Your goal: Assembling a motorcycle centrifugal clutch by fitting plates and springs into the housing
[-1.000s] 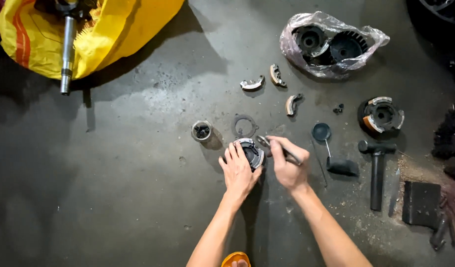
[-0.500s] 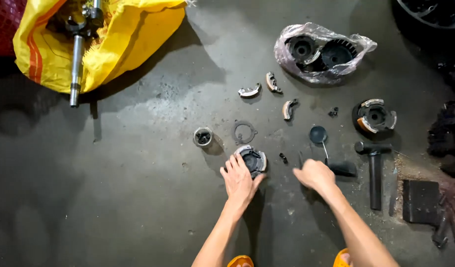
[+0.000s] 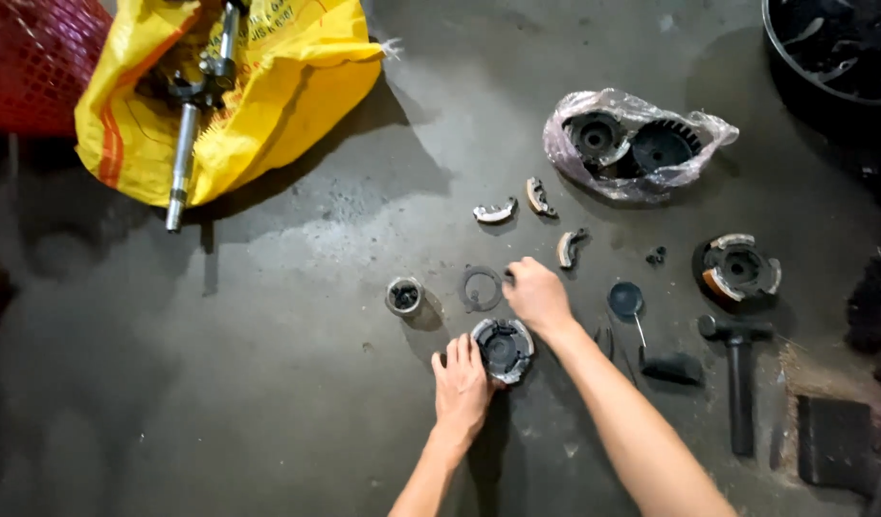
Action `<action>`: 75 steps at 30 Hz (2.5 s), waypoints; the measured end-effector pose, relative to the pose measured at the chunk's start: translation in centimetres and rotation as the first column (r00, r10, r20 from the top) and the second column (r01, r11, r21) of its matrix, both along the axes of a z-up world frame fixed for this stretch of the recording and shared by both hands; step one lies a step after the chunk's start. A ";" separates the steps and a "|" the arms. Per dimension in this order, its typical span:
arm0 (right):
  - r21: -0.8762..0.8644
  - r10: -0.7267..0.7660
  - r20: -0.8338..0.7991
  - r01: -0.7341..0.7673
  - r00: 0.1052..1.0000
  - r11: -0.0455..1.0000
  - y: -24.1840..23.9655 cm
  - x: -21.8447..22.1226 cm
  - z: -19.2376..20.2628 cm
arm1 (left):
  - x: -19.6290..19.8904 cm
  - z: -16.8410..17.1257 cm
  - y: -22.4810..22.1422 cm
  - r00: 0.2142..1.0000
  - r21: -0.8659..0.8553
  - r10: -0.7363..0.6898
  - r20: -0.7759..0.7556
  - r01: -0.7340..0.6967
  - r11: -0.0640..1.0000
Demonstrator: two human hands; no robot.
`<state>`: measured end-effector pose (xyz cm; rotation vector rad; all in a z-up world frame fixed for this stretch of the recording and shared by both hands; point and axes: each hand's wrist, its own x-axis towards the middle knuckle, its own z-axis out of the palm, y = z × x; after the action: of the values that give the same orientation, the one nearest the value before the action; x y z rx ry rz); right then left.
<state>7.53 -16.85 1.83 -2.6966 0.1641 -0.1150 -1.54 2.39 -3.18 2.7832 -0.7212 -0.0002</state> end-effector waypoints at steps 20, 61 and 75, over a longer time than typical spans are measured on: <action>0.679 -0.111 -0.302 0.295 0.947 0.672 -3.0 3.3 3.1 | 1.4 4.5 -0.2 0.998 -0.095 -0.034 -0.061 0.028 0.995; 0.454 -0.205 -0.532 0.481 0.821 0.750 0.1 -7.9 1.7 | 1.8 2.4 0.8 0.396 -0.276 0.263 -0.880 -0.876 0.396; 0.069 -0.242 -0.614 0.357 0.751 0.932 -0.3 -5.6 -0.1 | 2.5 1.8 0.7 0.371 -0.197 0.262 -0.891 -0.836 0.513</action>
<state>1.94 -17.20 1.73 -2.4040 0.7659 0.6419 0.92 3.10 -1.35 1.8446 0.5166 -0.6664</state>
